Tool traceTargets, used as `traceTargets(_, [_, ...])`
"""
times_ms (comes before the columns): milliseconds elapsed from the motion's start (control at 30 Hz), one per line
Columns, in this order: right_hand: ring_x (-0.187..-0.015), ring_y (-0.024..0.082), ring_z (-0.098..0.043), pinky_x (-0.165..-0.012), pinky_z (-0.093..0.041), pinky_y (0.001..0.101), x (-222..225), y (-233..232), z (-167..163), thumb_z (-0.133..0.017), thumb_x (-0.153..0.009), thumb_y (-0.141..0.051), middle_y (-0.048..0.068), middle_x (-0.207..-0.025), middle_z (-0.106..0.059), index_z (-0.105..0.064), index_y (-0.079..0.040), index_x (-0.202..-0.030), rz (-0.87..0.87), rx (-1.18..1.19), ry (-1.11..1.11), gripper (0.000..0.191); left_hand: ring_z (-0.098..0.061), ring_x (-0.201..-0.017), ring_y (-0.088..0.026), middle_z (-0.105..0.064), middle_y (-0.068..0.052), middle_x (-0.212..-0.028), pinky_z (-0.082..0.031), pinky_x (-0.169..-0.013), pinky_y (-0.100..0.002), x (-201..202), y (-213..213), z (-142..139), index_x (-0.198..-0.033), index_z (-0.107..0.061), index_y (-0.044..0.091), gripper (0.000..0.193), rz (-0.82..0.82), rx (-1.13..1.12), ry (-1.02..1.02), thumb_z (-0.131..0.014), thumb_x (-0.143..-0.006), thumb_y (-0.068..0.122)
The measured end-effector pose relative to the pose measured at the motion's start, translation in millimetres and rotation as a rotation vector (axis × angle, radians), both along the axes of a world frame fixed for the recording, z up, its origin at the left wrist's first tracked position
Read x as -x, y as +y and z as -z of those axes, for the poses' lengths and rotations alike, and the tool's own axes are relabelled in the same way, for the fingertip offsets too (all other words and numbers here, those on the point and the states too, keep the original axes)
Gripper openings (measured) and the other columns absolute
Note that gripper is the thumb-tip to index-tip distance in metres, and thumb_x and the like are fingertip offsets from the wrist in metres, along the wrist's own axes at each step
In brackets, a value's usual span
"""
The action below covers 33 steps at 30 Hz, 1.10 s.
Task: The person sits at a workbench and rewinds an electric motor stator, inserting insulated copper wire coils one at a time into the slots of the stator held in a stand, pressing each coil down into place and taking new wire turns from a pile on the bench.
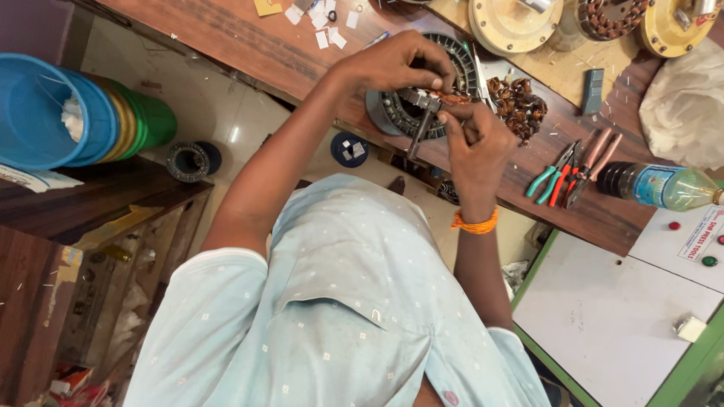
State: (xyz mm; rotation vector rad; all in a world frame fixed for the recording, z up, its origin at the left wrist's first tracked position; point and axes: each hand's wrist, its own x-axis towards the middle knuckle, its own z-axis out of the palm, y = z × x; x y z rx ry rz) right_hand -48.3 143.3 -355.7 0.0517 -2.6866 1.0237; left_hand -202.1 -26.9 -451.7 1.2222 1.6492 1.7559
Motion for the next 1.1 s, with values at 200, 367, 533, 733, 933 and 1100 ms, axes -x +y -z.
traceTargets(200, [-0.052,0.010,-0.044,-0.050,-0.032,0.0295,-19,-12,40,-0.079,-0.094,-0.002,0.003,-0.065,-0.059,-0.073,-0.003,-0.095,0.075,0.056,0.065,0.006,-0.066,-0.088,-0.014,-0.073,-0.004,-0.097,-0.054,-0.081,-0.033,11,1,-20,-0.107,-0.073,0.002,0.019,0.098,0.105,0.038,-0.072,-0.097,0.019])
traceTargets(367, [-0.056,0.009,-0.049,-0.053,-0.036,0.0303,-35,-6,81,-0.077,-0.093,0.001,0.006,-0.069,-0.063,-0.071,-0.002,-0.093,0.050,0.015,0.121,0.007,-0.063,-0.095,-0.028,-0.065,-0.009,-0.100,-0.050,-0.078,-0.042,-20,-12,-49,-0.110,-0.069,0.005,0.041,-0.119,0.213,0.438,-0.087,-0.087,0.033])
traceTargets(533, [-0.056,0.010,-0.050,-0.050,-0.035,0.0286,-34,30,71,-0.078,-0.092,0.003,0.007,-0.075,-0.068,-0.073,-0.002,-0.093,0.080,0.093,0.158,0.008,-0.059,-0.107,-0.029,-0.062,-0.006,-0.109,-0.050,-0.085,-0.043,-72,0,-48,-0.114,-0.061,0.009,0.050,-0.464,0.254,0.647,-0.089,-0.083,0.036])
traceTargets(733, [-0.061,0.012,-0.048,-0.055,-0.034,0.0289,-24,45,25,-0.081,-0.095,0.002,0.008,-0.081,-0.067,-0.070,0.000,-0.096,-0.032,-0.034,0.113,0.011,-0.058,-0.109,-0.027,-0.063,-0.007,-0.118,-0.048,-0.092,-0.042,-86,6,-30,-0.124,-0.061,0.006,0.053,-0.616,0.158,0.745,-0.089,-0.085,0.029])
traceTargets(933, [-0.062,0.014,-0.047,-0.057,-0.035,0.0308,8,42,6,-0.080,-0.095,0.002,0.008,-0.080,-0.064,-0.069,0.000,-0.098,-0.126,-0.018,0.077,0.011,-0.058,-0.106,-0.029,-0.062,-0.009,-0.115,-0.046,-0.090,-0.042,-89,11,-27,-0.123,-0.060,0.004,0.053,-0.653,0.152,0.726,-0.089,-0.084,0.025])
traceTargets(1100, [-0.060,0.014,-0.044,-0.055,-0.033,0.0300,16,47,0,-0.082,-0.096,0.000,0.008,-0.074,-0.058,-0.068,0.001,-0.096,-0.143,-0.022,-0.035,0.013,-0.058,-0.104,-0.028,-0.063,-0.008,-0.114,-0.046,-0.087,-0.041,-88,10,-29,-0.122,-0.061,0.004,0.051,-0.650,0.145,0.707,-0.089,-0.084,0.022])
